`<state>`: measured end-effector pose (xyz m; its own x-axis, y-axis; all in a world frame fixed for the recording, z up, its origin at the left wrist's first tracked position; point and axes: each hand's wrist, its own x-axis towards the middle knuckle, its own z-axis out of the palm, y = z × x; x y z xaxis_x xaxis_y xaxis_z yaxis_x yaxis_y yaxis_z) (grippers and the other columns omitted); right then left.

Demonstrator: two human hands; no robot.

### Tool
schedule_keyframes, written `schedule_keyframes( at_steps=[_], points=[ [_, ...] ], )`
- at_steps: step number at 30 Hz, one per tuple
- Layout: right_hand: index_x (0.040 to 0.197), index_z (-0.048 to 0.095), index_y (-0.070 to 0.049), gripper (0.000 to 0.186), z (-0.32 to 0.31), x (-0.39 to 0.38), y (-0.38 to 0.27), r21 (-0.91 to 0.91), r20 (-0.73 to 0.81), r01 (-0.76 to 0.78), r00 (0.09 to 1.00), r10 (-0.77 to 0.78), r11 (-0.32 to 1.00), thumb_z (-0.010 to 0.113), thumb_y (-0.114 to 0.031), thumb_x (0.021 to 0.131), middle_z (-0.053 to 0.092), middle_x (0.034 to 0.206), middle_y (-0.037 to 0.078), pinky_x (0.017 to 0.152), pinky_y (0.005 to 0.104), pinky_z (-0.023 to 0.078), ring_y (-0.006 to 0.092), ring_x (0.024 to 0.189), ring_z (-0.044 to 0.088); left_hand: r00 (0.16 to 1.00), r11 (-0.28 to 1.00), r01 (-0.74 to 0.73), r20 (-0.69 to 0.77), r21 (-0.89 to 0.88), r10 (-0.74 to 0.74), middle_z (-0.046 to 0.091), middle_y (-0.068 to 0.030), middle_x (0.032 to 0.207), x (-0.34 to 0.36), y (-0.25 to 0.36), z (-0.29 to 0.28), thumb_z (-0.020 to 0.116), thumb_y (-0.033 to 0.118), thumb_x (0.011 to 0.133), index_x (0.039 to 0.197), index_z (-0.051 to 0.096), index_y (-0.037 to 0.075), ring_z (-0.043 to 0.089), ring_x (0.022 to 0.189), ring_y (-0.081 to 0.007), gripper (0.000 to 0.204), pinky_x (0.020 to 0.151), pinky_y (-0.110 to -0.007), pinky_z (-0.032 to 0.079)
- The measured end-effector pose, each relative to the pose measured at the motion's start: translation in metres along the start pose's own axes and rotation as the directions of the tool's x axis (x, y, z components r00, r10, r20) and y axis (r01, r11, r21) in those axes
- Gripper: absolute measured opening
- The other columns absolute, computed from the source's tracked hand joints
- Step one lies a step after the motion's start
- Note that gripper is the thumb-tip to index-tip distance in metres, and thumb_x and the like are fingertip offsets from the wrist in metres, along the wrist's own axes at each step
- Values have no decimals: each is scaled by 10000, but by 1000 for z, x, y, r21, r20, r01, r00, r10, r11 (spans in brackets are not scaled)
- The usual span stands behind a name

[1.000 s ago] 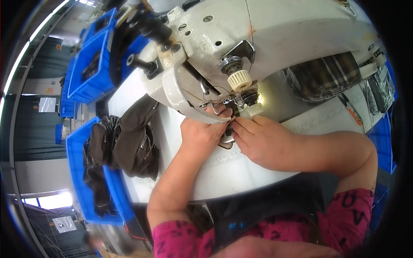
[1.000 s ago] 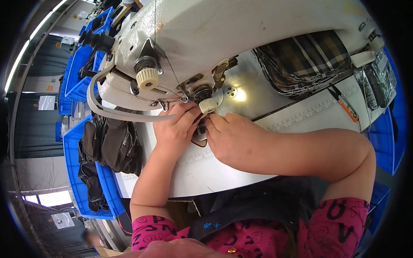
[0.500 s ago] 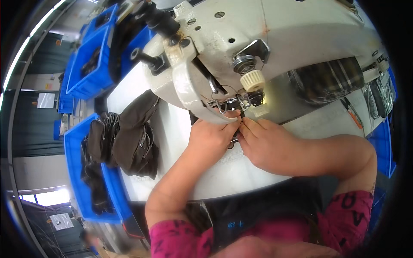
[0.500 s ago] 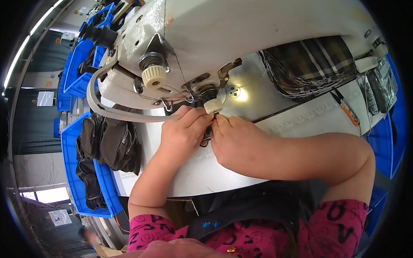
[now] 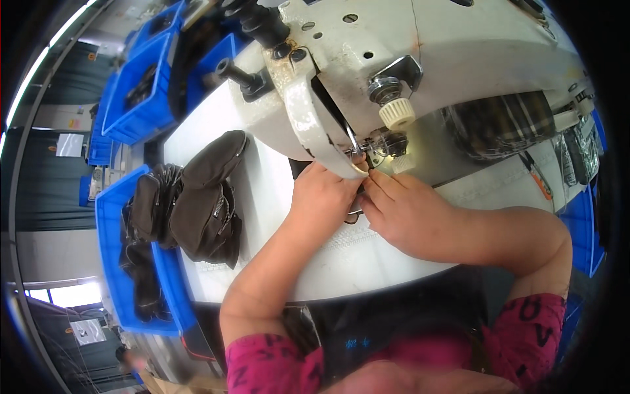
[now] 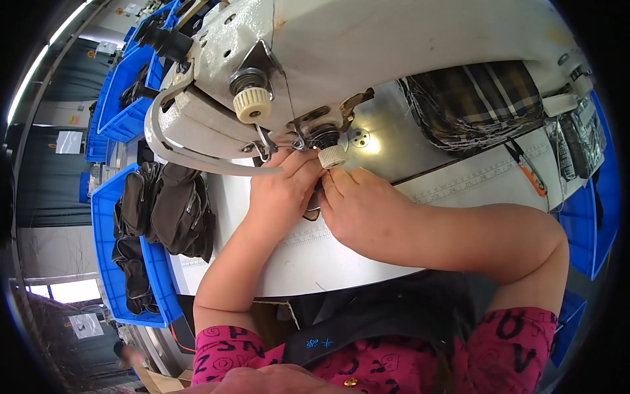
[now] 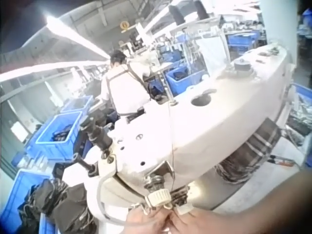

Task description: Sewing together small leather components using an industrial sewing machine.

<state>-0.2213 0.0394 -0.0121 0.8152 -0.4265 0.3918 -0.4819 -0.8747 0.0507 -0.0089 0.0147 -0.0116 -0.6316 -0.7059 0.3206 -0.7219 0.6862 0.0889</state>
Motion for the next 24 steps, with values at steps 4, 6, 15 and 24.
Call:
schedule_keyframes(
  at_steps=[4, 6, 15, 24],
  points=[
    [980, 682, 40, 256, 1, 1, 1, 31, -24, -15, 1000, 16, 999, 628, -140, 807, 656, 914, 143, 727, 342, 457, 255, 907, 587, 991, 999, -26, -131, -39, 21, 716, -31, 1076, 4, 3, -5, 749, 16, 705, 1003, 732, 82, 669, 891, -252, 306, 684, -351, 564],
    [981, 684, 32, 253, 0, 2, 1, 40, -32, -27, 999, 28, 999, 627, -143, 808, 651, 902, 126, 728, 337, 449, 245, 911, 579, 992, 999, -19, -123, -38, 14, 718, -32, 1075, 2, 5, -7, 754, 11, 702, 998, 735, 79, 675, 893, -251, 304, 685, -352, 566],
    [989, 691, -5, 240, -2, 0, 0, 56, 49, -14, 999, 12, 998, 636, -161, 815, 644, 888, 70, 677, 324, 416, 209, 879, 567, 998, 999, -27, -63, 36, 29, 720, -18, 1147, 1, 3, -7, 726, 109, 698, 1065, 730, 124, 688, 967, -245, 367, 738, -369, 563],
    [975, 687, -26, 225, 1, 0, -1, 62, 63, -14, 998, 10, 998, 644, -164, 803, 644, 871, 62, 661, 330, 413, 204, 857, 572, 1000, 1000, -22, -12, -12, 22, 723, -59, 1146, 1, 6, -7, 701, 96, 719, 1085, 730, 87, 688, 994, -255, 367, 811, -381, 563]
  ],
)
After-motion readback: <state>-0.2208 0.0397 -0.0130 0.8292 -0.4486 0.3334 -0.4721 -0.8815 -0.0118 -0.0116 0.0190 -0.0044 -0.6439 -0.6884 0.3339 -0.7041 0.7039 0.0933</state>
